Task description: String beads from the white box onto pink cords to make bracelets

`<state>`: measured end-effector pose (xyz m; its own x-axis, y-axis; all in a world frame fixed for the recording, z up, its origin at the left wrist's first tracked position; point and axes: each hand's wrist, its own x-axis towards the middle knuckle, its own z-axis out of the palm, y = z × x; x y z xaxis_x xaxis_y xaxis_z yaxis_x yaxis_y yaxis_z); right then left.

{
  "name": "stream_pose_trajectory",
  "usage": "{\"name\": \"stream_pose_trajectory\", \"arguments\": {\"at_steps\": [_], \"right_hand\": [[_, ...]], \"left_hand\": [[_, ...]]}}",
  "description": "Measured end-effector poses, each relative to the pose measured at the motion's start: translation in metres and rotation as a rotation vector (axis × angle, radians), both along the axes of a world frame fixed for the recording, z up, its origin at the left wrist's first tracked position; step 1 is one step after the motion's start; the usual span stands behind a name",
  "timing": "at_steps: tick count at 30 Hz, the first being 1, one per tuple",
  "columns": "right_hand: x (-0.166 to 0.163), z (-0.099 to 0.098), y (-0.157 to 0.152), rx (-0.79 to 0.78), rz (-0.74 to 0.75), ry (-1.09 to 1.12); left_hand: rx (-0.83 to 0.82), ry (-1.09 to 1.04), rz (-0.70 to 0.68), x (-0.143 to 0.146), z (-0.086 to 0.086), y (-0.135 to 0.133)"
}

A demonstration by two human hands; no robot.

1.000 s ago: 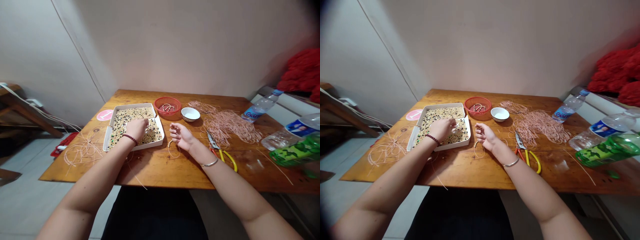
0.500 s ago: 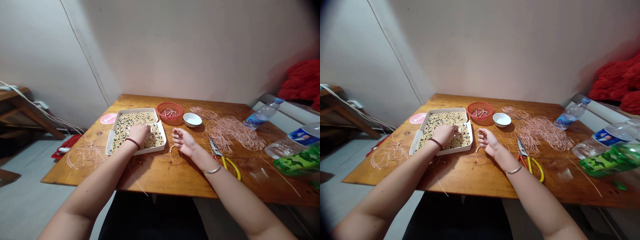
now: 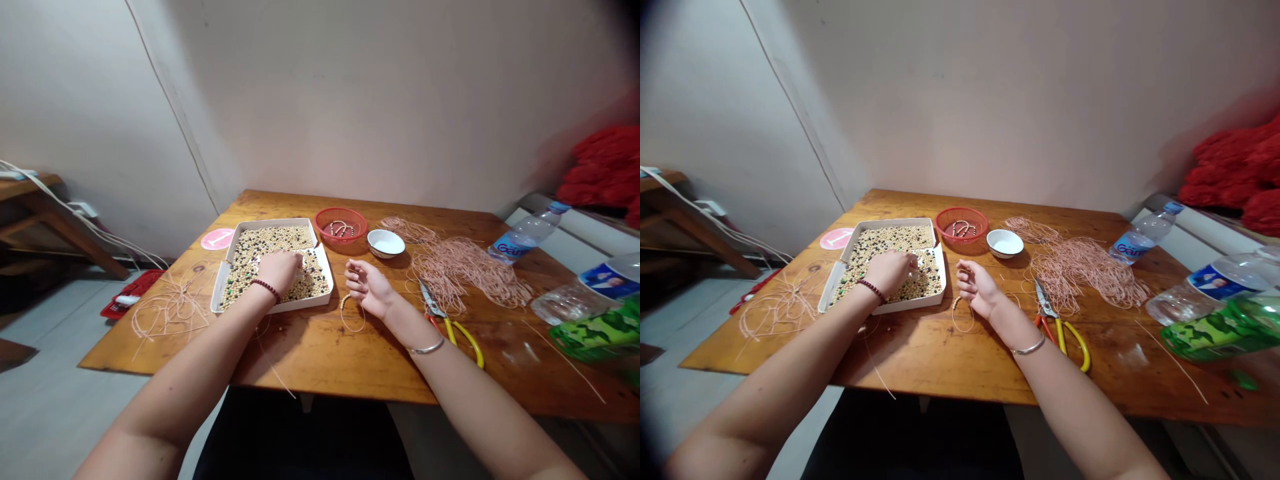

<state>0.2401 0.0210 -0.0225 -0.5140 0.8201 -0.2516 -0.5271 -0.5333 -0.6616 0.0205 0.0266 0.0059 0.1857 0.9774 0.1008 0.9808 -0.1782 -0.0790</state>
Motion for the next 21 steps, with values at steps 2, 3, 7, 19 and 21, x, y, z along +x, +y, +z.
{"name": "stream_pose_trajectory", "arguments": {"at_steps": [2,3,7,19,21], "right_hand": [[0.0005,-0.0006,0.0008,0.005,0.003,0.009],[0.0004,-0.0006,0.0009,0.005,0.003,0.011],[-0.0008,0.0006,-0.0001,-0.007,-0.003,0.000],[-0.0013,0.0022,-0.0015,-0.010,-0.006,-0.011],[-0.0015,0.0032,-0.0020,-0.013,-0.012,-0.016]], "left_hand": [[-0.010,-0.002,0.009,0.0004,0.0007,-0.0006],[-0.015,-0.002,0.013,0.0007,0.0010,-0.0008],[-0.016,-0.005,0.015,0.0012,0.0004,-0.0009],[-0.027,-0.007,0.026,0.0028,0.0021,-0.0008],[-0.029,-0.003,0.031,0.0029,0.0022,-0.0007]]}}
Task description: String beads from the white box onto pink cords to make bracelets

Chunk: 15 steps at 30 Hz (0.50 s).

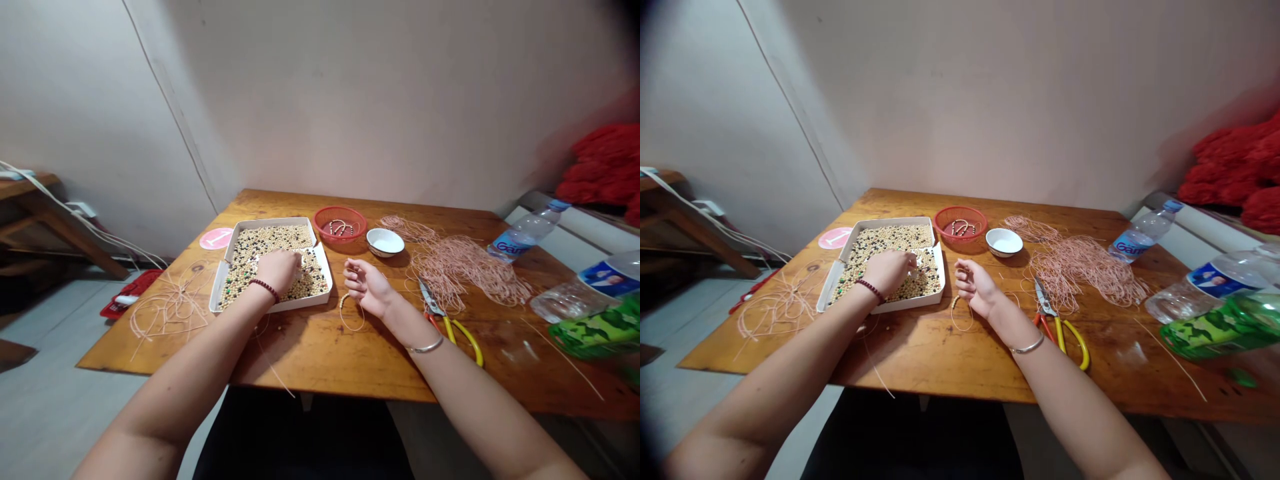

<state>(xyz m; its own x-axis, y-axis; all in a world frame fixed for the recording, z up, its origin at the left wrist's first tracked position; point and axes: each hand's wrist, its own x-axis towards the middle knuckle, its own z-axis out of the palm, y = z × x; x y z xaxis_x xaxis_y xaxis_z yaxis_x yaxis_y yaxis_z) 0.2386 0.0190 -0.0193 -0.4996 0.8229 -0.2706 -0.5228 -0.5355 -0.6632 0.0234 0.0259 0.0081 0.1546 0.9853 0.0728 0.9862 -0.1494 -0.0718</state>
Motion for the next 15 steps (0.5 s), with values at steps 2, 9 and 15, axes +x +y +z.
{"name": "stream_pose_trajectory", "arguments": {"at_steps": [2,9,15], "right_hand": [[-0.0001,0.0008,-0.0004,-0.005,-0.009,-0.008],[0.0002,0.0006,-0.0006,-0.010,-0.006,0.000],[0.0006,0.0003,-0.0004,0.004,0.001,0.002]], "left_hand": [[0.000,0.005,0.007,-0.0003,-0.0004,0.0004],[-0.010,0.003,0.014,-0.0009,-0.0001,0.0004],[-0.015,0.004,0.015,0.0001,0.0009,-0.0006]]}}
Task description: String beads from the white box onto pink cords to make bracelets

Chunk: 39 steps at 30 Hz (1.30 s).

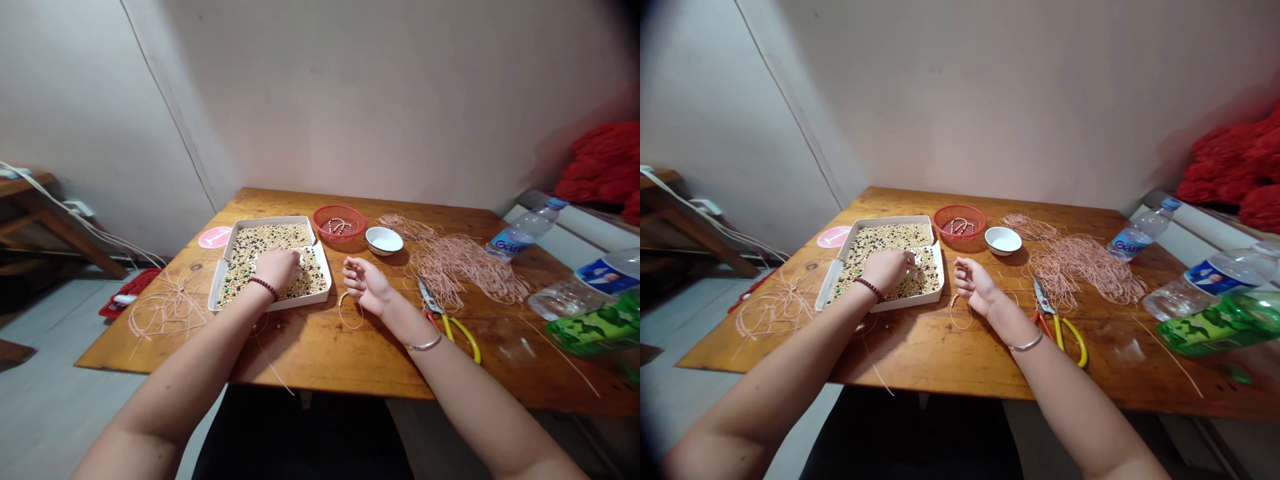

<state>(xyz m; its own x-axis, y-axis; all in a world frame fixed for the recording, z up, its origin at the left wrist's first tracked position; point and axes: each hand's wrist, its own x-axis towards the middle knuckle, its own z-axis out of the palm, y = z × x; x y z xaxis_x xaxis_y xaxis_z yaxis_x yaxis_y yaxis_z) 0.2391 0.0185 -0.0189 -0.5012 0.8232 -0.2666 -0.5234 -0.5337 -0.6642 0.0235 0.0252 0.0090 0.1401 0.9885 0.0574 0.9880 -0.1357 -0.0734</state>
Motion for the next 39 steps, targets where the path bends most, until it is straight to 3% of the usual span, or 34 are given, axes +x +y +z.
{"name": "stream_pose_trajectory", "arguments": {"at_steps": [22,29,39], "right_hand": [[-0.001,0.006,-0.003,-0.001,0.003,0.004],[-0.002,0.000,0.000,-0.001,0.019,-0.002],[0.000,-0.004,0.002,-0.005,0.014,0.014]], "left_hand": [[0.017,-0.052,-0.072,0.005,-0.002,0.000],[-0.022,-0.110,-0.093,0.007,-0.006,-0.001],[-0.017,-0.176,0.001,0.000,-0.011,0.005]]}}
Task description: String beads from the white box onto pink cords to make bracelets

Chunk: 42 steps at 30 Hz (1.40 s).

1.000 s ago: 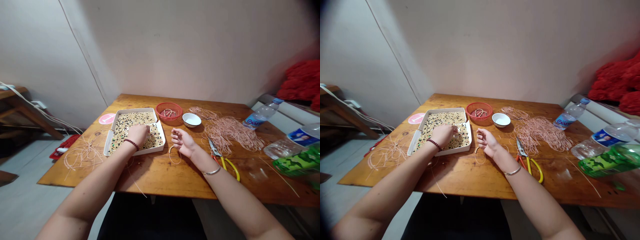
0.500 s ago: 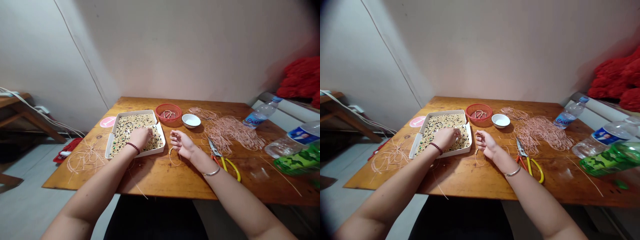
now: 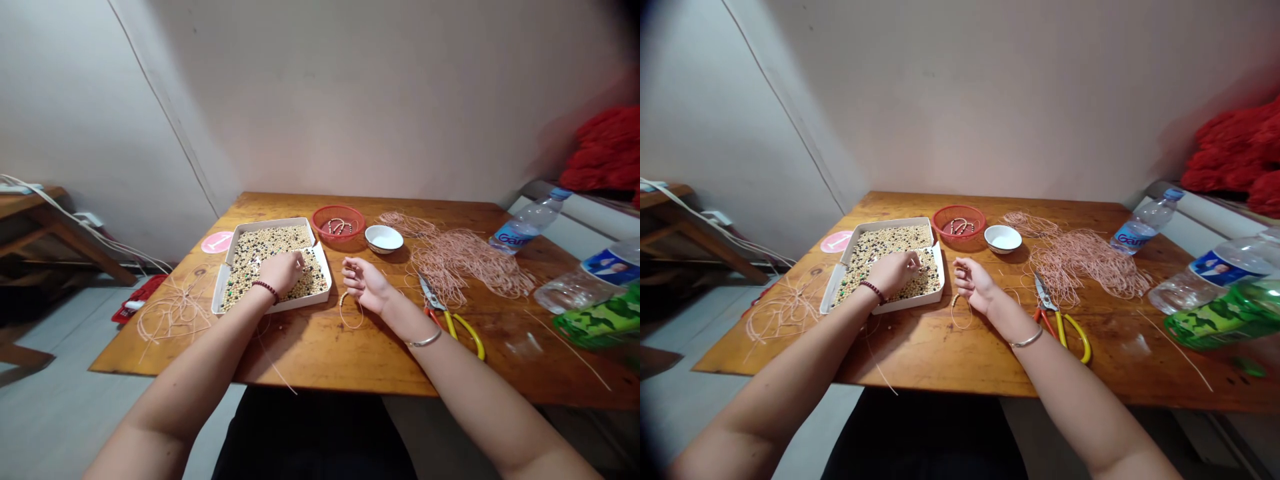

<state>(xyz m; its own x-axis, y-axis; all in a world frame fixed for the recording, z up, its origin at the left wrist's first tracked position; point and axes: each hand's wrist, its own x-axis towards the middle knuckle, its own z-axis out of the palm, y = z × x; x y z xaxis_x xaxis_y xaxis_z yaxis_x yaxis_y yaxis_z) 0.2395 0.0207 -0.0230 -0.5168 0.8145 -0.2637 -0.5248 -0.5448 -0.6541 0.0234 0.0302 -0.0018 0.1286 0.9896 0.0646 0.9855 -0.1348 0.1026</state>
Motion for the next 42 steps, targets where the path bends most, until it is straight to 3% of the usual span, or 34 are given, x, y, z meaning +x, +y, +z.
{"name": "stream_pose_trajectory", "arguments": {"at_steps": [3,9,14,17,22,24,35,42], "right_hand": [[0.000,0.001,-0.001,0.014,-0.002,0.009],[-0.003,0.008,-0.005,0.000,-0.012,-0.031],[-0.003,0.006,-0.004,-0.008,-0.013,-0.021],[0.000,0.003,-0.001,-0.013,-0.009,-0.006],[0.002,0.005,0.000,-0.018,-0.015,-0.021],[0.002,0.006,0.000,-0.017,-0.023,-0.032],[0.001,0.005,-0.002,-0.003,-0.015,-0.047],[-0.001,0.009,-0.007,-0.006,-0.007,-0.052]], "left_hand": [[0.083,-0.177,-0.007,0.001,0.002,0.002],[0.256,-0.959,-0.223,0.015,0.010,0.004],[0.194,-1.164,-0.210,0.021,0.010,0.005],[0.152,-1.011,-0.202,0.017,0.010,0.005],[0.144,-0.174,-0.086,-0.001,0.011,0.001],[0.134,0.028,-0.036,-0.006,0.013,-0.002],[-0.011,0.275,0.207,-0.009,0.039,-0.009],[-0.062,0.308,0.273,-0.014,0.040,-0.007]]}}
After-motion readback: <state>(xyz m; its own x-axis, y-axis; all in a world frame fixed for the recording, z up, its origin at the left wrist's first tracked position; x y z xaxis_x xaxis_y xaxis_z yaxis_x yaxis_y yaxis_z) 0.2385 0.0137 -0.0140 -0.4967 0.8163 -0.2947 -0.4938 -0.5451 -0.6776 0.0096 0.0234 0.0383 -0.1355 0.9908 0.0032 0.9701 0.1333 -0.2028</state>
